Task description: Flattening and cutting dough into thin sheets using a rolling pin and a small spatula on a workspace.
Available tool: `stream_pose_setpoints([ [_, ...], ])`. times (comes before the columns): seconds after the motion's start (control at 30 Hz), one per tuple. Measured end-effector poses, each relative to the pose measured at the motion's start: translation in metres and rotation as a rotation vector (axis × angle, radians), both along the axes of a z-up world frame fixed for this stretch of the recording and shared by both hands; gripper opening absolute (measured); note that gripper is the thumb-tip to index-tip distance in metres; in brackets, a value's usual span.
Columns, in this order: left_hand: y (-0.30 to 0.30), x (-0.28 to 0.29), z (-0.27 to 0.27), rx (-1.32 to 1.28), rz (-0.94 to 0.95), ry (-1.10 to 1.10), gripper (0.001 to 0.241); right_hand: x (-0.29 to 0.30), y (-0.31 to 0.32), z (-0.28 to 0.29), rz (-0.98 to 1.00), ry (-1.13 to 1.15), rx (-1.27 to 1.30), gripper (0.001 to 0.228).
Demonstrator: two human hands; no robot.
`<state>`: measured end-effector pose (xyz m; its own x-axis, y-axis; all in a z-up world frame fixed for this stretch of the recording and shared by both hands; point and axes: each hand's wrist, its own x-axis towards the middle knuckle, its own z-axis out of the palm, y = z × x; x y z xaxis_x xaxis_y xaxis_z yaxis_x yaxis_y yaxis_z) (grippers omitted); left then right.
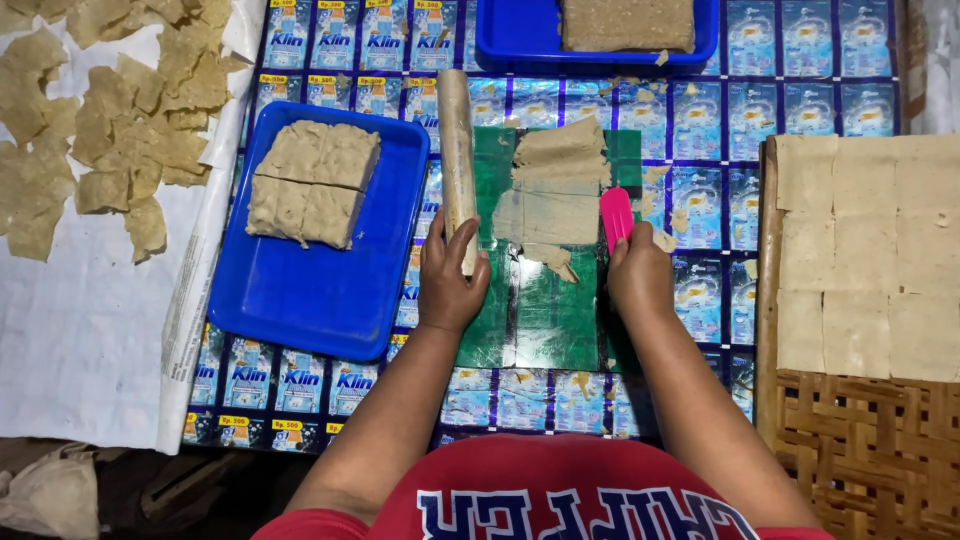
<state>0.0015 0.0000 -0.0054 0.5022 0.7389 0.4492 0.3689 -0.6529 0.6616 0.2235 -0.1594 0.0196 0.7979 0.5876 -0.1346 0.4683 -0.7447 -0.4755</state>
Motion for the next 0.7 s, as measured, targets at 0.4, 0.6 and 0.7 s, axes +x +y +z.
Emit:
stream_pose_setpoints([
  [0.4,0.0,0.001,0.0,-0.017,0.004,0.0,0.051,0.043,0.034,0.044,0.023,-0.064,0.187,0.017],
  [0.6,-0.001,0.001,0.004,-0.039,0.001,0.01,0.05,0.066,0.106,0.027,0.076,0.29,0.469,0.012],
  [0.7,0.0,0.0,0.004,-0.041,0.002,0.008,0.049,0.078,0.129,-0.019,0.044,0.471,0.29,0.025],
])
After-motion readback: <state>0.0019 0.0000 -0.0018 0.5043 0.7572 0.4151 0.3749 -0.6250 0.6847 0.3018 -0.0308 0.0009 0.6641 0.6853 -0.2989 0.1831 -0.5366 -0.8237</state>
